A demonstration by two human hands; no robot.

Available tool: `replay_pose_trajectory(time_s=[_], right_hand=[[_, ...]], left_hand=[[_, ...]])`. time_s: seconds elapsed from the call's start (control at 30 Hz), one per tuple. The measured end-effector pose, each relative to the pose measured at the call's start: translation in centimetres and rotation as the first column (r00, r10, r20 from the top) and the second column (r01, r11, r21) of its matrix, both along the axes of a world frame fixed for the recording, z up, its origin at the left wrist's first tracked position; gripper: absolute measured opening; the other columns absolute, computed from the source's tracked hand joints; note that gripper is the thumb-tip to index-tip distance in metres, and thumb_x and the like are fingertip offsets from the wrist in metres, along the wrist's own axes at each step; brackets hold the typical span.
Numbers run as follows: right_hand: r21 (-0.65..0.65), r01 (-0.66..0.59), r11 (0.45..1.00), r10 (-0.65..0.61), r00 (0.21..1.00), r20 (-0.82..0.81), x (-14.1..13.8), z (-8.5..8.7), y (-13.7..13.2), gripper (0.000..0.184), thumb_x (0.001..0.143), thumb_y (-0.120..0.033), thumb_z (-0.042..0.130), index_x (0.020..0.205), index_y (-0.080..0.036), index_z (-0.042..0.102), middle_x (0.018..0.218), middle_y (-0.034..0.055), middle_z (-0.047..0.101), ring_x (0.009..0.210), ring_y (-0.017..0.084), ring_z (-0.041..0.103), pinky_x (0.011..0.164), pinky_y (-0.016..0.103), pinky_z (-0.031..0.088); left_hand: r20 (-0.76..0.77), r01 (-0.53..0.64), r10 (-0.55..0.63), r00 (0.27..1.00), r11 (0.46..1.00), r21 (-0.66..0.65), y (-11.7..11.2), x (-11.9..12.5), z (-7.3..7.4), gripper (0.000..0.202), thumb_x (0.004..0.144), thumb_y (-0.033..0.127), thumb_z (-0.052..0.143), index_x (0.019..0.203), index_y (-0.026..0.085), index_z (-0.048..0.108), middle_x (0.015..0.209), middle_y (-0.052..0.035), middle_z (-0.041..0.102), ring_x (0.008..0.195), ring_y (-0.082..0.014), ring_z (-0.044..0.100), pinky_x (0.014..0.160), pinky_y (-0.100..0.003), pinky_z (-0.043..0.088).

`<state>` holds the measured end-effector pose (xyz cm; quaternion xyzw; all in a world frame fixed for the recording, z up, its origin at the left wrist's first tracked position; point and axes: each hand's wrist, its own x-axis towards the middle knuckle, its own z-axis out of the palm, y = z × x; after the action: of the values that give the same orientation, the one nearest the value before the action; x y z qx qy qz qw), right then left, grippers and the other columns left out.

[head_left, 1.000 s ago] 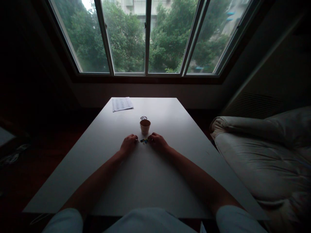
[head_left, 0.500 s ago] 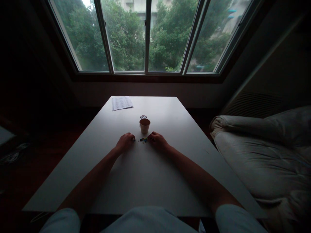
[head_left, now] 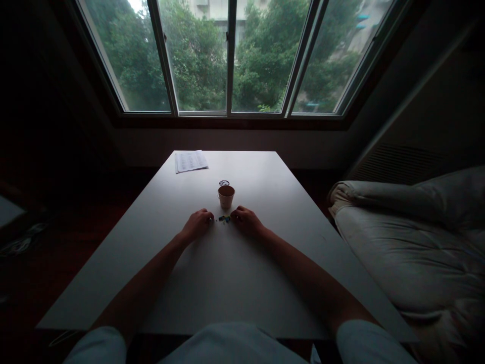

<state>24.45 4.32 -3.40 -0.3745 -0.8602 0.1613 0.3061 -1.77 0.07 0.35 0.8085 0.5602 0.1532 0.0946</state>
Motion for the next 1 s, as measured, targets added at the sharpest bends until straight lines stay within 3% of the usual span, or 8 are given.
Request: replay_pose_trajectory(time_s=[0.3, 1.0], right_hand=[[0.003, 0.003, 1.000, -0.003, 1.000, -0.009, 0.0, 0.1, -0.1, 0.014, 0.089, -0.017, 0.060, 0.097, -0.019, 0.072, 0.092, 0.0052, 0.062, 0.072, 0.012, 0.055, 0.067, 0.023, 0.042], [-0.013, 0.015, 1.000, -0.015, 1.000, -0.005, -0.1, 0.1, 0.0, 0.013, 0.090, -0.020, 0.060, 0.096, -0.019, 0.072, 0.092, 0.0051, 0.061, 0.072, 0.012, 0.055, 0.068, 0.023, 0.042]], left_hand=[[0.039, 0.048, -0.048, 0.998, 0.999, 0.010, 0.5, -0.1, -0.2, 0.027, 0.089, 0.015, 0.053, 0.103, 0.022, 0.074, 0.103, -0.0082, 0.067, 0.088, -0.0174, 0.064, 0.081, -0.026, 0.047], [-0.053, -0.012, 0.012, 0.999, 1.000, -0.005, 0.1, 1.3, 0.3, 0.024, 0.093, 0.018, 0.047, 0.096, 0.019, 0.071, 0.098, -0.0088, 0.065, 0.081, -0.0162, 0.062, 0.076, -0.026, 0.044]])
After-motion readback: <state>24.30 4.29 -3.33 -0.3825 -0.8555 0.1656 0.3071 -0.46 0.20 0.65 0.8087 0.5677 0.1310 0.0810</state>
